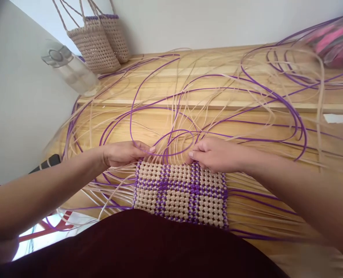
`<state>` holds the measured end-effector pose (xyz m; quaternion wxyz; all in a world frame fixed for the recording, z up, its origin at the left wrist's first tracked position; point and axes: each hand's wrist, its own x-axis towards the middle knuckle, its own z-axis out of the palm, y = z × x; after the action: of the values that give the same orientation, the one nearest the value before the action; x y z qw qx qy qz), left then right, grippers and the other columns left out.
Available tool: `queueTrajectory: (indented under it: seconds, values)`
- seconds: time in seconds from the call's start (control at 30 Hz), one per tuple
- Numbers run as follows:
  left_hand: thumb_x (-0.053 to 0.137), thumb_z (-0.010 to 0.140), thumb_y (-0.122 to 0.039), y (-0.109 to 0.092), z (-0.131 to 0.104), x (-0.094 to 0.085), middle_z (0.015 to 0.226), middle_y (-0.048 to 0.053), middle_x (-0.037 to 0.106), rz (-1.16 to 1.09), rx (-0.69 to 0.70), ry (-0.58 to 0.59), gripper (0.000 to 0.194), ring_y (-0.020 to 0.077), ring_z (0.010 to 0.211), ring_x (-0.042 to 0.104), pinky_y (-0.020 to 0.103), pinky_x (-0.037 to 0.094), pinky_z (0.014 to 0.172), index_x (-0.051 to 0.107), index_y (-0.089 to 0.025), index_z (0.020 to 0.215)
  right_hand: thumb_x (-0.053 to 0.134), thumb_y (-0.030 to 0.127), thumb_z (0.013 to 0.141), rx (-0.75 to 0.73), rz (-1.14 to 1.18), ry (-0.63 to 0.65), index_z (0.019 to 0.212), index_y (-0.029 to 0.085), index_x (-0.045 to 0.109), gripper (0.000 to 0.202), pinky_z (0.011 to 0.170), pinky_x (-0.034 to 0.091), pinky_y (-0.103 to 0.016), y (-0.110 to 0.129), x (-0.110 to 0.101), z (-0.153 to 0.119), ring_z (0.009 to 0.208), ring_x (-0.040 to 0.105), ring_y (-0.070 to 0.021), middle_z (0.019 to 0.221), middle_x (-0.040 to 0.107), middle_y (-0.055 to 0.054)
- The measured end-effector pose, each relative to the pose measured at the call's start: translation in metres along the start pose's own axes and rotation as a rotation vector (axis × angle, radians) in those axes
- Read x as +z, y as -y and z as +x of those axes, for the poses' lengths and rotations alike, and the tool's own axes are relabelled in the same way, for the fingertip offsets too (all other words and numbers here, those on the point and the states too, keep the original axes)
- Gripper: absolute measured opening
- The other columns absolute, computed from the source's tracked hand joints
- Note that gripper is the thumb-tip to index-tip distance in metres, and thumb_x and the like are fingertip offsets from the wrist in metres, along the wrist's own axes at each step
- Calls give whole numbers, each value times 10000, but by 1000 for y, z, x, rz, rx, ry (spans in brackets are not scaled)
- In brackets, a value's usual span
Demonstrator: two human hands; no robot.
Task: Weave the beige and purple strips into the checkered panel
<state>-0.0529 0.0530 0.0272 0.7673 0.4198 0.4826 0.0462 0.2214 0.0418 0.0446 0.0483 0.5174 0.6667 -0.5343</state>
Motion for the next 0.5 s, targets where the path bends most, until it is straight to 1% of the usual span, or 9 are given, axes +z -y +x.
queueTrajectory:
  seconds: [0.07,0.13,0.17,0.2,0.27,0.33,0.37,0.43,0.5]
  values:
    - [789,682,-511,-4,11,2,859,94,760,36,-14,81,426,161,729,660,268,494,719,761,-119,847,498,415,908,53,5,68,811,160,632,304,423,370,-188,4,-4,9,434,435,-67,552,481,22]
    - [726,736,-557,-9,24,5,833,89,757,39,-35,112,443,163,718,662,276,501,712,758,-130,851,521,444,900,63,41,93,769,161,578,317,398,337,-177,5,-7,17,416,426,-56,560,493,22]
    - [700,762,-556,-12,30,7,829,89,756,24,-41,121,435,165,719,664,284,508,720,755,-133,852,537,474,890,54,73,115,761,162,563,339,383,316,-173,4,-8,21,403,420,-50,569,508,20]
    - [689,782,-529,-15,36,10,825,93,754,10,-40,128,407,168,717,665,294,514,729,752,-133,849,556,509,874,30,112,142,757,162,558,366,368,293,-172,3,-10,24,391,413,-46,575,521,18]
    - [717,783,-404,-21,46,16,814,110,746,12,-17,151,295,173,698,664,314,524,735,742,-113,823,596,574,832,-55,206,159,786,165,583,412,343,251,-173,0,-13,31,372,385,-39,579,538,19]
    - [742,746,-234,-29,54,24,798,111,737,27,54,147,147,165,671,657,319,527,729,729,-97,799,619,605,807,-139,294,116,856,171,627,437,330,222,-177,0,-16,36,365,361,-35,593,572,17]
    - [737,727,-157,-34,57,28,783,101,731,29,102,136,93,157,661,653,315,528,727,722,-94,794,623,610,803,-168,322,66,879,171,643,446,328,219,-178,2,-18,38,367,361,-36,600,593,12]
    - [705,711,-58,-45,65,38,759,73,720,8,222,111,95,141,664,652,305,531,739,706,-98,797,629,605,803,-214,324,-61,843,156,649,451,350,281,-177,9,-21,40,394,424,-54,593,624,-8]
    - [668,750,-49,-59,72,48,724,63,701,-18,327,86,52,135,656,652,295,533,722,678,-92,777,598,597,825,-241,288,-164,719,139,619,470,402,382,-193,20,-27,42,435,519,-98,525,608,-31]
